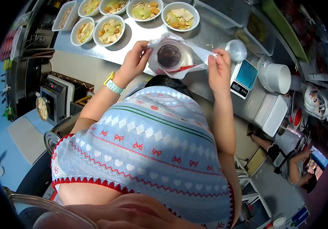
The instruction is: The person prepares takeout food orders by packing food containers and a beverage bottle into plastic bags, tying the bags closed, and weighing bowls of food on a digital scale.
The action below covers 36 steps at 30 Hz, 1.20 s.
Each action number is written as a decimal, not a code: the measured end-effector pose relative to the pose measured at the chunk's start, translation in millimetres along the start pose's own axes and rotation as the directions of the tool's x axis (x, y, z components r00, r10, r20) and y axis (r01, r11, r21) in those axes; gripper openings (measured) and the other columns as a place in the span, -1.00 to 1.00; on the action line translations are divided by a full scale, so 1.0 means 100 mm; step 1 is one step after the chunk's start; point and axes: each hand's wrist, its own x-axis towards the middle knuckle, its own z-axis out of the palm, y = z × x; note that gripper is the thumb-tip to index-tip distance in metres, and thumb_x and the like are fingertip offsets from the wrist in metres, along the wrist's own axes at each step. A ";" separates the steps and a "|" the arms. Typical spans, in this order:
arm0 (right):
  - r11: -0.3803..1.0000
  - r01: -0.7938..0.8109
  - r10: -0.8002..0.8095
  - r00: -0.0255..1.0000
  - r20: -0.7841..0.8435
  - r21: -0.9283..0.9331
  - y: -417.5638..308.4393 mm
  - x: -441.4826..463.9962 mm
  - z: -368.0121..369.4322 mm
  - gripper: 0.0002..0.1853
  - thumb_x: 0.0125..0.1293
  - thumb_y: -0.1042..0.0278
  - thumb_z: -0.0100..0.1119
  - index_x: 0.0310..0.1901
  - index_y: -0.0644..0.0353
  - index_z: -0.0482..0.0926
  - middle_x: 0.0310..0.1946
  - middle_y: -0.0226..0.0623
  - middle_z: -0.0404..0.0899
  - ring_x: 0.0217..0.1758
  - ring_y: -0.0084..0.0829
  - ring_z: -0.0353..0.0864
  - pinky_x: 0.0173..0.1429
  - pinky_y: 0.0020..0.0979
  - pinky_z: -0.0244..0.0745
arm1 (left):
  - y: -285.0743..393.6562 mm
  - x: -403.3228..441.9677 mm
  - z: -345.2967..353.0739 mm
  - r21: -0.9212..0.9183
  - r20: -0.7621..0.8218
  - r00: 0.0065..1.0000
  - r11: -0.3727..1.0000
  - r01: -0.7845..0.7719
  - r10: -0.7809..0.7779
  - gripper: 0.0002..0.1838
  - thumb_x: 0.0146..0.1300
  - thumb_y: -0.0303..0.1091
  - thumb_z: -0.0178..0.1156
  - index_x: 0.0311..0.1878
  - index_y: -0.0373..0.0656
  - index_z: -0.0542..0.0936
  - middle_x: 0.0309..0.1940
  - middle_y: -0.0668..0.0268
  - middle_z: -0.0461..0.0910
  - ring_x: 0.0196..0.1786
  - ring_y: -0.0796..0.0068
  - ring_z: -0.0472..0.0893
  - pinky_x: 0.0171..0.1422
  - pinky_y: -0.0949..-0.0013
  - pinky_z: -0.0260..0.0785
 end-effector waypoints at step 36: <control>0.902 0.432 -0.427 0.894 0.138 -0.009 -0.06 0.29 0.86 -0.85 0.35 0.47 -0.03 -0.12 0.32 0.48 -0.13 -0.35 0.43 -0.35 -0.68 0.47 -0.28 -0.58 0.43 | -0.34 0.41 0.15 -0.473 0.569 0.818 0.780 0.409 -0.083 -0.84 0.33 -0.29 0.06 -0.13 -0.14 0.47 -0.31 0.54 0.44 -0.25 0.72 0.36 -0.13 0.56 0.24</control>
